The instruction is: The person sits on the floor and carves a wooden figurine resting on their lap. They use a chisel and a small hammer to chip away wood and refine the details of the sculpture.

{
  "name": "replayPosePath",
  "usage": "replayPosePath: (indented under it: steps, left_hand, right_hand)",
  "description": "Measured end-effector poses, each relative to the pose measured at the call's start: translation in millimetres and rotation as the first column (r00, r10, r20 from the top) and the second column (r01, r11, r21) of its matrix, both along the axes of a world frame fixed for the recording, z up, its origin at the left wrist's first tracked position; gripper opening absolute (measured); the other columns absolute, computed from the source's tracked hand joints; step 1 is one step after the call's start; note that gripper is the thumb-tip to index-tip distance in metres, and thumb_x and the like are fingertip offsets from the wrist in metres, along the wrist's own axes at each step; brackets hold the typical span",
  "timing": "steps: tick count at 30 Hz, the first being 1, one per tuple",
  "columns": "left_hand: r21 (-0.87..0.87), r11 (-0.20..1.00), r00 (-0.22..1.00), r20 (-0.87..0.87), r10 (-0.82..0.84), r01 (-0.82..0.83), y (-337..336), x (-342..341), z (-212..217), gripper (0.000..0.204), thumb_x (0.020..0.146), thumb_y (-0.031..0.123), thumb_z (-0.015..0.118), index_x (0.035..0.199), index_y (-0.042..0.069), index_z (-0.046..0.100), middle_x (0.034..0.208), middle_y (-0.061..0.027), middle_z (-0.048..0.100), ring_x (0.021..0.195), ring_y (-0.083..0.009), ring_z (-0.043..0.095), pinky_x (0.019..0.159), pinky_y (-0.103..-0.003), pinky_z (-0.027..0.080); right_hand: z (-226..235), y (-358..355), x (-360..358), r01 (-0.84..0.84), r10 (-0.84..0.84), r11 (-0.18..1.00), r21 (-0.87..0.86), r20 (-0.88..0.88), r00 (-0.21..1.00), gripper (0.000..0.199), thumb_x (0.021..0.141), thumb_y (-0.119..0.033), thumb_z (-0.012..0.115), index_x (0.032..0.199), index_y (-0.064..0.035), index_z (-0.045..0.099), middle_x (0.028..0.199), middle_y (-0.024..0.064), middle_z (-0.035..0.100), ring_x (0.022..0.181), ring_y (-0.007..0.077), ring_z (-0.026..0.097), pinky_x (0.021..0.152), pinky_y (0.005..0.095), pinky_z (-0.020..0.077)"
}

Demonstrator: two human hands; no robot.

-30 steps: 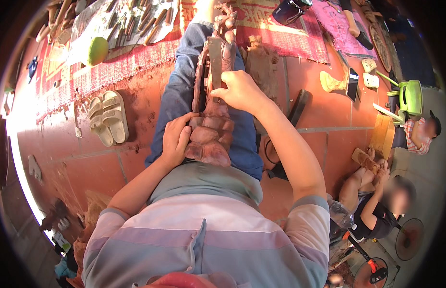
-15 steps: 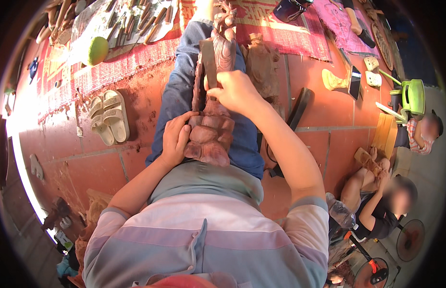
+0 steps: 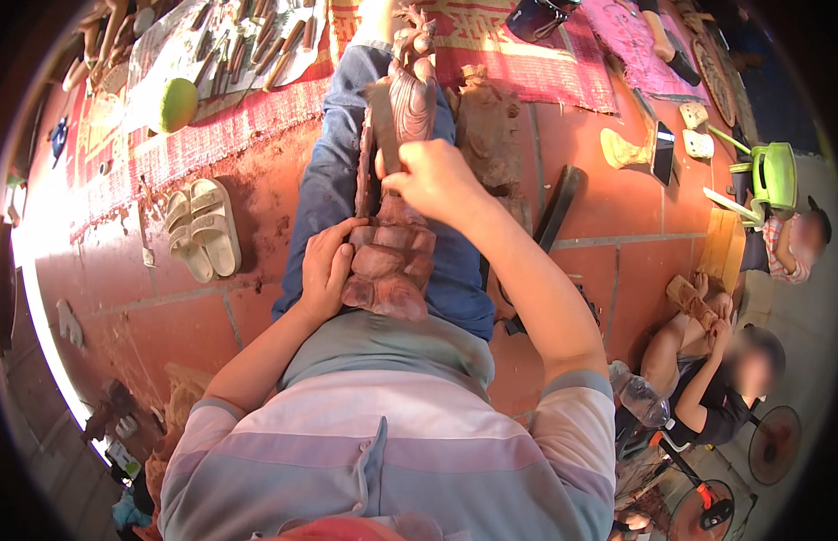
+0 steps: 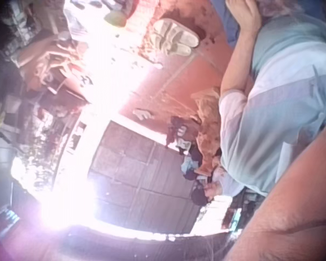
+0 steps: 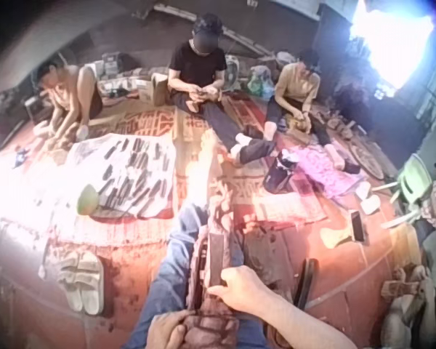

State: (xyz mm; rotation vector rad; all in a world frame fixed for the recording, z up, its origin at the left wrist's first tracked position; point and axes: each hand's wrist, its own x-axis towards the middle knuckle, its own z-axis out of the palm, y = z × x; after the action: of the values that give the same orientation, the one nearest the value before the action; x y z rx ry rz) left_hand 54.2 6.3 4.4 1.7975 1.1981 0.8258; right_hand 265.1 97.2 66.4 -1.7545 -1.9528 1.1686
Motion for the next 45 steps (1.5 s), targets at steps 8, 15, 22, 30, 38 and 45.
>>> replayPosePath:
  steps: [8,15,22,30,38,45]
  left_hand:
    - [0.032,0.999,1.000,0.010,-0.004,0.004,1.9,-0.3,-4.8,0.034,0.093,0.017,0.044,0.121,0.006,0.059,0.108,-0.0127,0.064,0.104,-0.0302,0.058,0.091,-0.039,0.038]
    - [0.006,1.000,1.000,0.007,0.006,-0.006,-0.5,-0.3,0.2,0.033,0.093,0.016,0.044,0.120,0.006,0.059,0.108,-0.0119,0.064,0.104,-0.0296,0.058,0.091,-0.039,0.037]
    - [0.014,1.000,1.000,0.021,0.004,-0.005,0.9,-0.5,-3.6,0.033,0.093,0.017,0.045,0.121,0.006,0.059,0.109,-0.0121,0.064,0.104,-0.0297,0.058,0.092,-0.039,0.037]
    - [0.016,1.000,1.000,0.015,0.003,-0.003,-1.3,0.0,-2.4,0.034,0.093,0.018,0.044,0.121,0.006,0.059,0.110,-0.0127,0.064,0.104,-0.0301,0.058,0.092,-0.039,0.038]
    - [0.027,1.000,1.000,-0.008,0.011,-0.010,3.1,-0.5,-1.8,0.033,0.094,0.017,0.043,0.121,0.006,0.059,0.111,-0.0131,0.064,0.104,-0.0306,0.058,0.092,-0.039,0.038]
    - [0.035,0.999,1.000,0.005,0.000,0.000,0.1,-0.8,-2.3,0.033,0.094,0.018,0.043,0.121,0.006,0.059,0.108,-0.0124,0.064,0.103,-0.0298,0.059,0.092,-0.039,0.038]
  right_hand:
    - [-22.1,-6.6,10.9,-0.014,0.029,0.992,0.125,-0.121,0.992,0.016,0.077,-0.014,0.071,0.090,-0.0050,0.070,0.079,0.0174,0.067,0.077,0.0340,0.067,0.070,0.0396,0.0515]
    - [-26.8,-13.7,19.9,-0.016,0.039,0.989,0.144,-0.158,0.987,0.016,0.080,-0.015,0.070,0.091,-0.0037,0.070,0.081,0.0185,0.066,0.074,0.0334,0.066,0.066,0.0388,0.0508]
    - [-21.5,-21.4,18.4,0.001,0.008,0.998,0.061,-0.139,0.990,0.013,0.081,-0.011,0.070,0.090,-0.0017,0.067,0.080,0.0136,0.066,0.072,0.0232,0.064,0.066,0.0347,0.0501]
    - [-34.1,-19.4,24.8,0.012,-0.009,1.000,0.025,-0.112,0.994,0.020,0.078,-0.018,0.073,0.090,-0.0013,0.069,0.082,0.0183,0.067,0.074,0.0316,0.067,0.067,0.0384,0.0515]
    - [-23.6,-6.1,21.0,0.017,0.001,0.995,0.095,-0.192,0.981,0.015,0.079,-0.015,0.071,0.091,-0.0054,0.071,0.078,0.0180,0.067,0.070,0.0324,0.066,0.064,0.0391,0.0511]
    - [-11.0,-26.9,15.8,0.078,-0.065,0.996,0.031,-0.306,0.950,0.008,0.082,-0.002,0.067,0.090,-0.0006,0.067,0.080,0.0036,0.065,0.071,0.0100,0.060,0.066,0.0271,0.0489]
